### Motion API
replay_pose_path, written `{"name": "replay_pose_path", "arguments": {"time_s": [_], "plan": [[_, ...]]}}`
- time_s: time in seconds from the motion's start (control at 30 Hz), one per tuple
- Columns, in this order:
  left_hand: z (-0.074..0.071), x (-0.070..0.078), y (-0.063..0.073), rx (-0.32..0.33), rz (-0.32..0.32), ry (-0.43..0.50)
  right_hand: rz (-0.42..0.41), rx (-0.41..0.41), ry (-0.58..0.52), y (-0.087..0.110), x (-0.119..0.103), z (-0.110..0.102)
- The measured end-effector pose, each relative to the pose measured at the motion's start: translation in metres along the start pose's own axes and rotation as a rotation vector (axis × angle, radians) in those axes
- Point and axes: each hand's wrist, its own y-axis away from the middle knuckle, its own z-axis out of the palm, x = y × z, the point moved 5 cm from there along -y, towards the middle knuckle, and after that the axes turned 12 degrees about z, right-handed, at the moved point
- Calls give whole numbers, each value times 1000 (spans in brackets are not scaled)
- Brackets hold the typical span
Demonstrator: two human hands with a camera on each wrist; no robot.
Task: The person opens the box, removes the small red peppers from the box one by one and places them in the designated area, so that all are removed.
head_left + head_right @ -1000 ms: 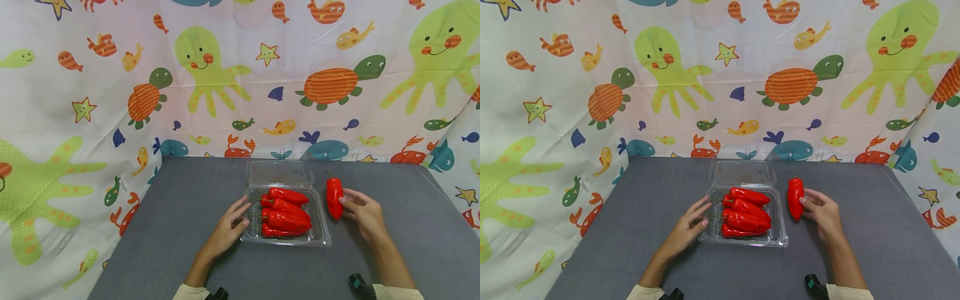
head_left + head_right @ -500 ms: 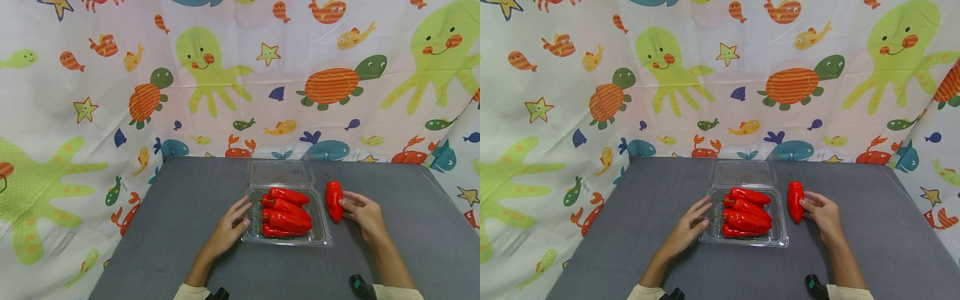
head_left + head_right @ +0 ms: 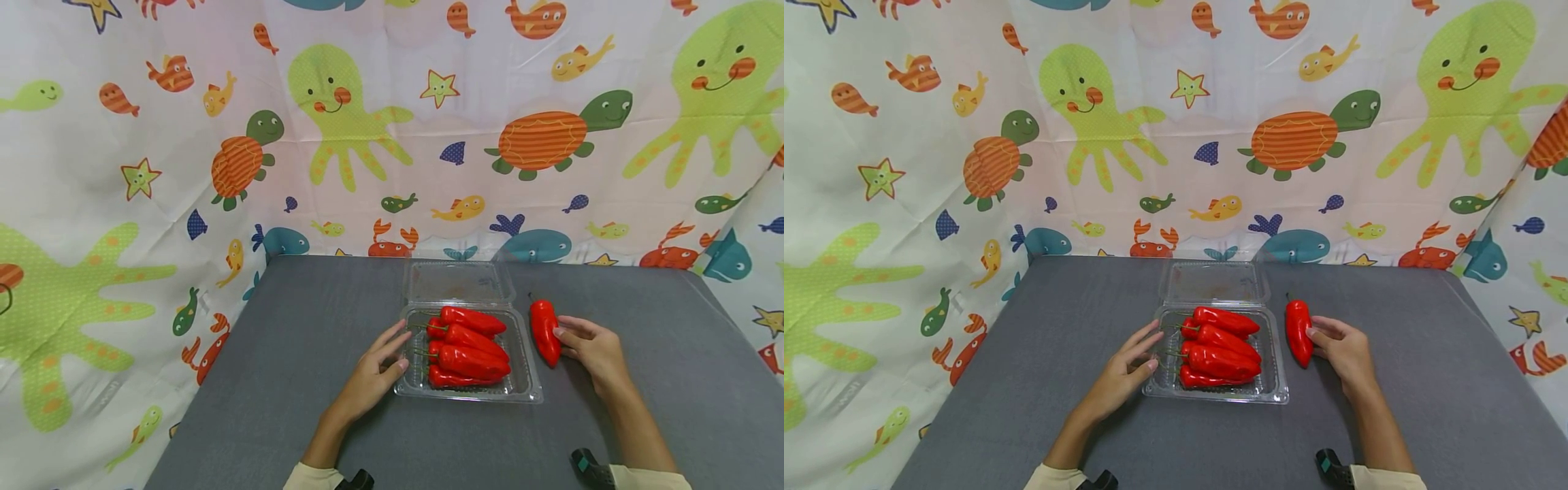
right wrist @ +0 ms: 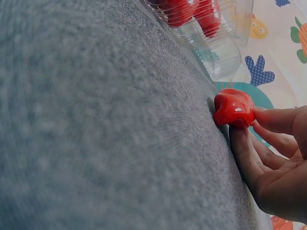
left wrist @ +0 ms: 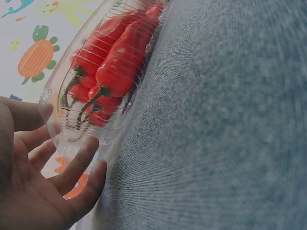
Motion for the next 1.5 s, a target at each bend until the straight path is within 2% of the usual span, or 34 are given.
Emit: {"name": "replay_pose_path", "arguments": {"time_s": [0.3, 0.7, 1.07, 1.33, 1.4, 1.5], "plan": [[0, -1, 0, -1, -7, -10, -48, 11, 19, 0, 0, -4], [-2, 1, 0, -1, -7, 6, -86, 6, -22, 2, -3, -8], [-2, 1, 0, -4, -6, -15, -134, 98, -59, 10, -10, -14], [-1, 2, -1, -6, -8, -19, -280, 64, -201, 23, -23, -13], [-1, 1, -1, -5, -12, -20, -332, 44, -200, 26, -27, -10], [-1, 1, -1, -3, -15, -19, -416, 49, -124, 34, -34, -5]]}}
